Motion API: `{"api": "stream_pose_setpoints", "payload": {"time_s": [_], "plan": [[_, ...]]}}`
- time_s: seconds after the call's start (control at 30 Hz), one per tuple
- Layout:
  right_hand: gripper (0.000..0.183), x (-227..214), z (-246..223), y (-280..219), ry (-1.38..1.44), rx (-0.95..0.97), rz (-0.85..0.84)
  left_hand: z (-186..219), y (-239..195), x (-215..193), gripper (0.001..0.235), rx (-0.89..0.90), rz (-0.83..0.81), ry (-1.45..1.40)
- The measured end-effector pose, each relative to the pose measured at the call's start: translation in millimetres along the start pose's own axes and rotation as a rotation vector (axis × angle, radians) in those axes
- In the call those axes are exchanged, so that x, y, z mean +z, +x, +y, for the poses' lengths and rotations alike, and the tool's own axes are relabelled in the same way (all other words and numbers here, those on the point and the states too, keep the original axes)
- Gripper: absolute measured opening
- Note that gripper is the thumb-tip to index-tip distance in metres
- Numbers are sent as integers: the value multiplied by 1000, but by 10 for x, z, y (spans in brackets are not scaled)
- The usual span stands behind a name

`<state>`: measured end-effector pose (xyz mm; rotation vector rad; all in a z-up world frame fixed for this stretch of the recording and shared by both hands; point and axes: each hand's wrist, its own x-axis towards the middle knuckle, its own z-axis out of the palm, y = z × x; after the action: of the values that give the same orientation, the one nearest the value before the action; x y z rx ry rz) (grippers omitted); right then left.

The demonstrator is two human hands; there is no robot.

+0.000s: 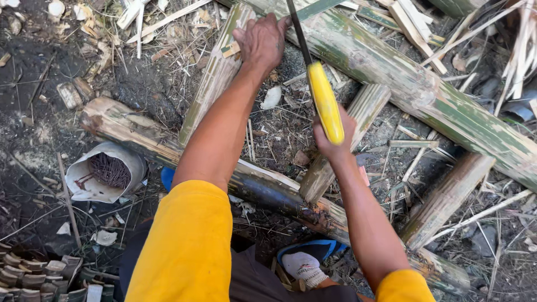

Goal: The person assembles a bamboo structure by cutting bamboo strips with a hand saw and nailing them to a frame using a hammer and nails. The person repeatedly measures, cuts, and fastens strips to build up the structure.

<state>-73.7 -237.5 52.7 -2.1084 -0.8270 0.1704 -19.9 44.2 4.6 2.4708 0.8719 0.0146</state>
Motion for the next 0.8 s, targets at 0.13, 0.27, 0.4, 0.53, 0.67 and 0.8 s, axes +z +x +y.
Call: {"api": "stream_pose_setpoints", "payload": {"time_s": [0.13, 0.27, 0.4, 0.53, 0.67, 0.8], "plan": [[27, -607, -253, -1002, -240, -65, -33, 29, 18, -32, 45, -44, -90, 0], [27, -556, -111, -1025, -436, 125, -128, -30, 10, 64, 42, 21, 12, 0], [14, 80, 165, 34, 118, -1, 37, 25, -9, -15, 40, -23, -49, -46], [12, -92, -83, -272, -39, -7, 37, 62, 1, -86, 43, -53, -88, -34], [24, -628, -309, -994, -291, -113, -2, 37, 12, -27, 45, -56, -119, -19], [9, -416, -91, -553, -339, 15, -103, -12, 13, 66, 40, -1, -31, -29]]}}
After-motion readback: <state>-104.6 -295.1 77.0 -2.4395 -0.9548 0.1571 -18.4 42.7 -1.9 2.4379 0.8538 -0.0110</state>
